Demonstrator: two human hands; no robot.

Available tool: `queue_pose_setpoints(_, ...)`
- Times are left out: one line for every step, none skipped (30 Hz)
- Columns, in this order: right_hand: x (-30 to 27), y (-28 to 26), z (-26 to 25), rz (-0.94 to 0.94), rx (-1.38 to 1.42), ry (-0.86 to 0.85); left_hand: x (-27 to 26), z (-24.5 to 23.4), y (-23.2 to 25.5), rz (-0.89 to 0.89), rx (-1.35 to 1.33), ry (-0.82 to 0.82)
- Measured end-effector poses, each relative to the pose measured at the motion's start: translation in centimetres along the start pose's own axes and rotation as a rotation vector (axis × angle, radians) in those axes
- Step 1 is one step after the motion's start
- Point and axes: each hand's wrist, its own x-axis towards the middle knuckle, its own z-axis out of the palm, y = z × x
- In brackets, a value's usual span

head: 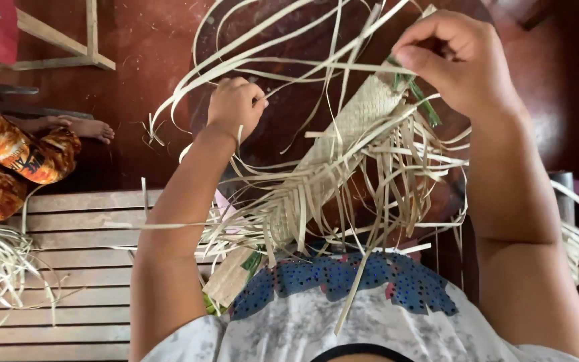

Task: The person is weaving dried leaf strips together to create a structured object, likely a mat or a container.

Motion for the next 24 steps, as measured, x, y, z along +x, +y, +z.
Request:
queue_pose_setpoints(0.0, 0.3, 0.1, -0.006, -0.006, -0.004, -0.3, -1.2, 0.5, -0.003, -0.004, 0.008)
queue_pose_setpoints(0.1, 0.7, 0.2, -0.087, -0.073, 0.014, -0.7, -2.3, 1.0, -0.008, -0.092, -0.016)
queue_pose_setpoints(0.0, 1.2, 0.4, -0.164, -0.136, 0.030, -1.2, -3.4, 1.4, -0.013, -0.179, -0.045)
queue_pose_setpoints(0.4, 1.4, 1.1, -0.167, -0.139, 0.025, -1.7, -4.6, 1.9, -0.016, -0.183, -0.042)
queue_pose_setpoints(0.6, 1.8, 1.7, -0.244, -0.293, 0.038, -2.4, -5.6, 2.4, 0.061, -0.255, -0.032)
queue_pose_setpoints(0.9, 2.1, 2.4, -0.323, -0.445, 0.048, -3.1, -6.7, 2.9, 0.139, -0.326, -0.021)
queue_pose_setpoints(1.6, 0.3, 3.5, -0.323, -0.444, 0.042, -3.4, -7.0, 3.5, 0.134, -0.330, -0.022)
queue_pose_setpoints(2.3, -1.4, 4.5, -0.142, -0.546, -0.125, -3.7, -7.4, 4.1, 0.230, -0.338, 0.025)
queue_pose_setpoints(3.0, -3.2, 5.5, 0.037, -0.643, -0.293, -3.9, -7.8, 4.7, 0.328, -0.344, 0.074)
queue_pose_setpoints(3.3, -1.6, 5.8, 0.034, -0.643, -0.296, -4.2, -8.2, 5.0, 0.324, -0.344, 0.075)
queue_pose_setpoints(3.7, -0.1, 6.1, -0.144, -0.700, -0.191, -4.5, -8.6, 5.3, 0.303, -0.388, 0.052)
queue_pose_setpoints(4.0, 1.4, 6.5, -0.323, -0.750, -0.085, -4.8, -9.0, 5.6, 0.281, -0.431, 0.029)
queue_pose_setpoints(3.9, 1.2, 5.6, -0.329, -0.750, -0.087, -5.2, -9.8, 5.3, 0.278, -0.431, 0.034)
queue_pose_setpoints(3.7, 1.0, 4.8, -0.306, -0.666, -0.130, -5.6, -10.5, 5.1, 0.224, -0.349, -0.048)
queue_pose_setpoints(3.5, 0.8, 3.8, -0.282, -0.583, -0.172, -5.9, -11.2, 4.9, 0.174, -0.267, -0.130)
queue_pose_setpoints(3.1, 0.5, 2.8, -0.286, -0.586, -0.173, -6.8, -11.9, 3.9, 0.172, -0.268, -0.125)
queue_pose_setpoints(2.8, 0.1, 1.7, -0.268, -0.510, -0.228, -7.6, -12.7, 2.9, 0.182, -0.234, -0.021)
queue_pose_setpoints(2.5, -0.2, 0.6, -0.249, -0.434, -0.283, -8.4, -13.4, 2.0, 0.192, -0.200, 0.082)
queue_pose_setpoints(1.9, 0.2, -0.3, -0.253, -0.436, -0.281, -9.2, -14.3, 1.4, 0.193, -0.198, 0.086)
queue_pose_setpoints(1.4, 0.6, -1.2, -0.169, -0.397, -0.233, -9.9, -15.1, 0.9, 0.174, -0.215, 0.110)
queue_pose_setpoints(0.7, 1.0, -2.1, -0.084, -0.357, -0.185, -10.7, -16.0, 0.4, 0.156, -0.231, 0.132)
queue_pose_setpoints(0.4, 0.9, -2.4, -0.086, -0.358, -0.182, -11.1, -16.5, 0.1, 0.159, -0.229, 0.134)
queue_pose_setpoints(-0.1, 0.7, -2.8, -0.012, -0.379, -0.157, -11.6, -17.0, -0.2, 0.176, -0.214, 0.177)
queue_pose_setpoints(-0.5, 0.6, -3.2, 0.062, -0.399, -0.132, -12.0, -17.5, -0.5, 0.194, -0.199, 0.220)
